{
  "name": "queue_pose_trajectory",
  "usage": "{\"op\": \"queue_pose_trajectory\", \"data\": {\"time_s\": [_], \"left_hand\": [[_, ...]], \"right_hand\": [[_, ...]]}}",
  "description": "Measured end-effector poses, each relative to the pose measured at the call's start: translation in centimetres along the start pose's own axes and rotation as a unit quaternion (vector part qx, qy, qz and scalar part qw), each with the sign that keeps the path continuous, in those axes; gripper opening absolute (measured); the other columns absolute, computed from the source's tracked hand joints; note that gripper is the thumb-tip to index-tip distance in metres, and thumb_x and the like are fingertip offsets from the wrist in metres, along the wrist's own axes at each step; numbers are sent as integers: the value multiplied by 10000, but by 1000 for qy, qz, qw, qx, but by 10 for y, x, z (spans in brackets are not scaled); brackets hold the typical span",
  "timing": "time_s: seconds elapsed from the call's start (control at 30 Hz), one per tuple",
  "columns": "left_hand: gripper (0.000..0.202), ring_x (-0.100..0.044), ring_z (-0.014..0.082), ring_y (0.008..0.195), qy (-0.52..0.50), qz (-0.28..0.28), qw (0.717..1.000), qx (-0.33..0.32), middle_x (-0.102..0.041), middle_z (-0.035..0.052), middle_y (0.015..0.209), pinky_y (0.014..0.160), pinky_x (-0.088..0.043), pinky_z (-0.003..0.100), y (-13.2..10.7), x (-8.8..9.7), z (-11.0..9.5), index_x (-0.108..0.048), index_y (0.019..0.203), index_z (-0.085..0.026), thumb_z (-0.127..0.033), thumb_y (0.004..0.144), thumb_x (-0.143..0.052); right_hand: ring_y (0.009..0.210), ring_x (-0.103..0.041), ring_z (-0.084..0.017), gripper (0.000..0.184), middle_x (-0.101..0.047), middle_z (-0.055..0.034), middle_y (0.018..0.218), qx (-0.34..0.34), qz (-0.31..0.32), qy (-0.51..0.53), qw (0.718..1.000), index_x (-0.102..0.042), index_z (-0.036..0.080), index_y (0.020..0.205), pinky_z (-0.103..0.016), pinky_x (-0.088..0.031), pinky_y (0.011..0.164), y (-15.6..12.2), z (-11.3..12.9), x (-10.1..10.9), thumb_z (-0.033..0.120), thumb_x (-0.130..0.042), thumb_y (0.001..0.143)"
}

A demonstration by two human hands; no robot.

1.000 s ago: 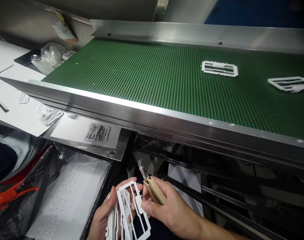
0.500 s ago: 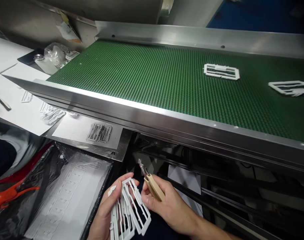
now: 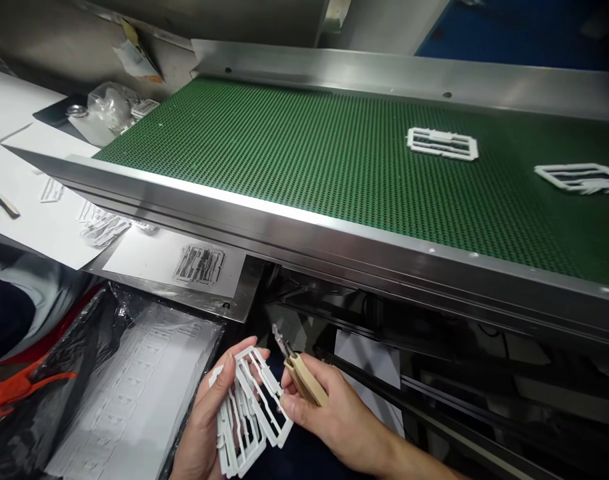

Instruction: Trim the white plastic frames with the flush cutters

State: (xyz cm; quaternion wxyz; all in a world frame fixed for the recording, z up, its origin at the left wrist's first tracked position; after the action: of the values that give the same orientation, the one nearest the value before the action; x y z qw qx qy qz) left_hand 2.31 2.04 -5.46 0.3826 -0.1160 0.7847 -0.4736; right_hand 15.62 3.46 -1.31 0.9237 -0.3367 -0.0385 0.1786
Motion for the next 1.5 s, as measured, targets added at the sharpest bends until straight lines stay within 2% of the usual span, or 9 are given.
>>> {"op": "queue_pose_trajectory", "data": {"time_s": [0.37, 0.67, 0.8, 0.87, 0.97, 1.1, 1.2, 1.33, 1.5], "left_hand": [[368, -678, 292, 990, -97, 100, 990, 6, -739, 125, 1040, 904, -531, 439, 18, 3, 11, -574, 1259, -173, -343, 939, -509], [390, -683, 196, 669, -99, 108, 989, 2, -696, 55, 721, 702, -578, 348, 20, 3, 10, -626, 1136, -176, -466, 928, -469], [360, -643, 138, 632, -56, 75, 995, -39, -685, 60, 791, 646, -555, 268, 24, 5, 4, -637, 1074, -154, -436, 942, -457], [311, -653, 138, 664, -10, 27, 998, -62, -700, 60, 855, 665, -551, 262, 27, 6, 3, -634, 1065, -156, -407, 922, -521], [311, -669, 162, 757, 26, 4, 996, -89, -714, 60, 867, 692, -540, 243, 33, 0, 4, -647, 1012, -147, -423, 877, -597], [372, -687, 192, 786, 49, -14, 994, -100, -730, 74, 854, 687, -541, 246, 43, -2, 9, -656, 1002, -133, -455, 817, -665], [462, -686, 184, 698, 34, -6, 996, -88, -730, 78, 790, 666, -551, 264, 49, 1, 13, -651, 1012, -124, -524, 781, -672], [514, -645, 148, 622, -12, 30, 998, -54, -686, 35, 723, 605, -536, 246, 49, -2, 19, -642, 1005, -144, -581, 738, -686], [295, -583, 104, 533, -26, 56, 998, 3, -639, -10, 678, 521, -487, 207, 42, -9, 28, -664, 882, -179, -452, 779, -711]], "right_hand": [[629, -433, -109, 124, -484, 29, 715, 88, -113, -78, 987, -489, 199, 854, -225, -393, 587, -11, 24, 21, 274, -584, 833], [620, -426, -110, 131, -462, 26, 714, 63, -138, -38, 988, -494, 202, 871, -219, -398, 565, -8, 19, 26, 304, -572, 846], [599, -447, -117, 78, -479, 23, 697, 106, -156, -110, 976, -490, 209, 893, -223, -403, 555, -11, 27, 30, 270, -529, 866], [596, -463, -127, 50, -504, 9, 702, 178, -144, -215, 949, -494, 203, 905, -238, -403, 566, -11, 36, 22, 211, -505, 857], [618, -470, -168, 164, -539, -42, 726, 295, -122, -402, 858, -528, 168, 914, -297, -393, 583, -10, 43, -6, 124, -454, 774], [624, -456, -193, 192, -561, -68, 739, 325, -55, -535, 778, -540, 166, 833, -324, -377, 567, 4, 26, -39, 138, -458, 661], [674, -484, -194, 172, -585, -65, 799, 309, 11, -533, 788, -521, 178, 839, -316, -415, 625, 9, 16, -45, 175, -477, 673], [686, -501, -183, 159, -576, -47, 798, 271, 69, -446, 850, -500, 187, 844, -294, -436, 659, 7, 20, -37, 196, -497, 685], [666, -549, -156, 178, -605, -13, 792, 171, 29, -319, 932, -536, 212, 907, -248, -425, 618, -3, 47, -3, 167, -531, 735]]}}
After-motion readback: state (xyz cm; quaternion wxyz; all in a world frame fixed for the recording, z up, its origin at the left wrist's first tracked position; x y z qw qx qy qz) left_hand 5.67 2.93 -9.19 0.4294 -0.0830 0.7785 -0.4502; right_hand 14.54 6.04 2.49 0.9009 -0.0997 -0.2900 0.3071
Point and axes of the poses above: each hand's wrist, its own y-axis towards the middle knuckle, its own x-axis out of the back of the hand, z = x × y, the point moved 8 cm from there along y, towards the middle knuckle
